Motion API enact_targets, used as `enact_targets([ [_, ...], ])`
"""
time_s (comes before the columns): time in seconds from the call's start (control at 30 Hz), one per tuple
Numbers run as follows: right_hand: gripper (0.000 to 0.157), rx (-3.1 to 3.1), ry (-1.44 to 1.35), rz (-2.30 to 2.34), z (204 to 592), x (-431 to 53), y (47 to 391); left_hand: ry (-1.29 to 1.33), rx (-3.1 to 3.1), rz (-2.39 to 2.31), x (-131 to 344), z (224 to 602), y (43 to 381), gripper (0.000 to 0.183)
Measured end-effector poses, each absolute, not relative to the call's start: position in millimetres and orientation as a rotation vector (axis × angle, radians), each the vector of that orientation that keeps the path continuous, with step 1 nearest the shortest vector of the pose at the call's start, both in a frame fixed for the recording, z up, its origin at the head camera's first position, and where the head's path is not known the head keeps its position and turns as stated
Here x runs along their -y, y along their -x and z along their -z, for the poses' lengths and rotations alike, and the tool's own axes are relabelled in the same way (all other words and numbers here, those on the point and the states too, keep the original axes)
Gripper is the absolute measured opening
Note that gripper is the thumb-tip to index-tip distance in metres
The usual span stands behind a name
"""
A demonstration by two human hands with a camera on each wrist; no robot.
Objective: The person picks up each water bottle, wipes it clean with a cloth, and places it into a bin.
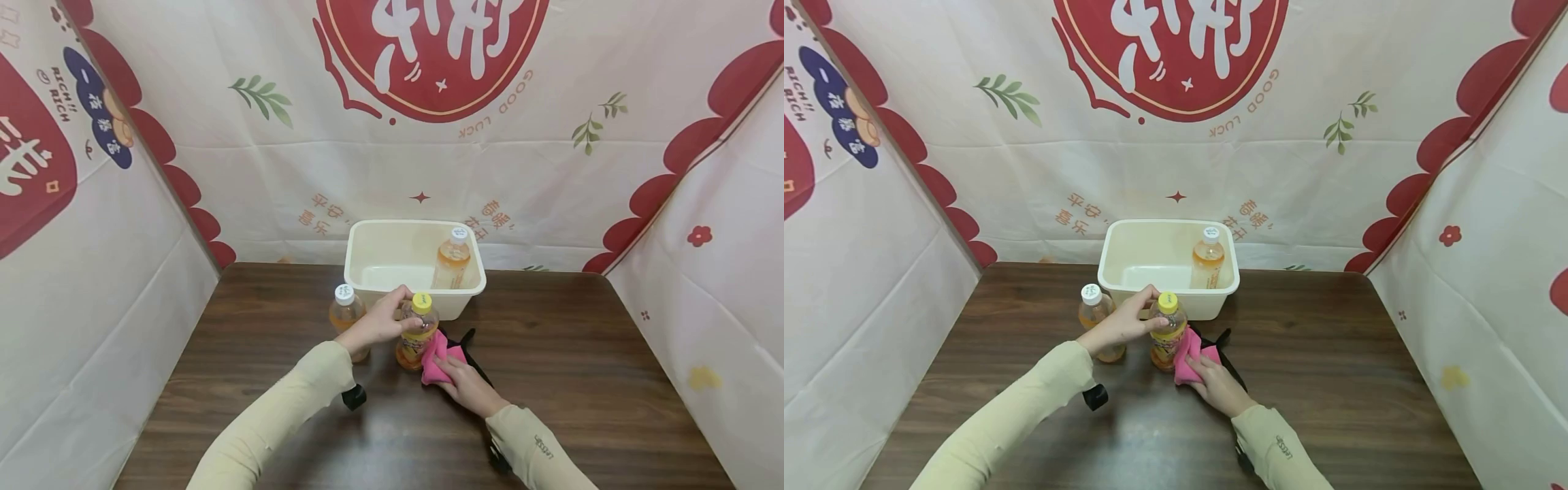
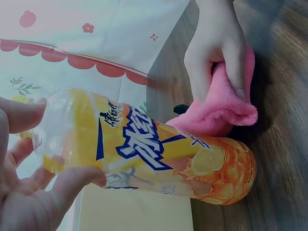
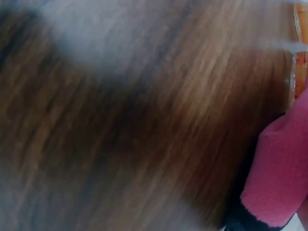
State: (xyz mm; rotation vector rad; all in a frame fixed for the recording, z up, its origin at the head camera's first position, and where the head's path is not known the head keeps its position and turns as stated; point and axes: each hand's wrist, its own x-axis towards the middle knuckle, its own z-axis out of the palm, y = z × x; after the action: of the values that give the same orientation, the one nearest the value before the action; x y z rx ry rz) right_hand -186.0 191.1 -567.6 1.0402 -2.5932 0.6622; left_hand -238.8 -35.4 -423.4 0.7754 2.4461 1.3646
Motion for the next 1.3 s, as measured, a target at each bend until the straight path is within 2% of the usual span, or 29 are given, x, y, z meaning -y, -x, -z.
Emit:
enact_targets([
  [0.23, 0.045, 2.687, -1.001, -0.700, 569, -194, 186, -0.730, -2.432, -1.379, 35, 423, 238, 0.029],
  [0.33, 0.038, 2.615, -1.000, -0.846, 566, -196, 188, -0.718, -2.444, -1.352, 34, 423, 240, 0.029],
  [0.47, 0.030, 2.477, -0.933, -1.058, 544, -194, 190, -0.709, -2.449, -1.346, 34, 424, 242, 0.030],
  [0.6, 0.029, 2.402, -0.841, -1.066, 508, -192, 193, -0.696, -2.442, -1.347, 35, 424, 240, 0.032],
  [0.77, 0.042, 2.360, -0.890, -1.016, 462, -190, 201, -0.694, -2.421, -1.382, 34, 424, 238, 0.032],
  [0.9, 0.051, 2.376, -0.932, -0.991, 443, -185, 206, -0.701, -2.427, -1.461, 33, 429, 236, 0.036],
  [1.13, 0.033, 2.342, -0.856, -1.071, 464, -178, 204, -0.713, -2.488, -1.525, 35, 441, 230, 0.046],
  [1.3, 0.039, 2.237, -0.782, -1.163, 490, -176, 201, -0.735, -2.510, -1.523, 35, 442, 231, 0.045],
])
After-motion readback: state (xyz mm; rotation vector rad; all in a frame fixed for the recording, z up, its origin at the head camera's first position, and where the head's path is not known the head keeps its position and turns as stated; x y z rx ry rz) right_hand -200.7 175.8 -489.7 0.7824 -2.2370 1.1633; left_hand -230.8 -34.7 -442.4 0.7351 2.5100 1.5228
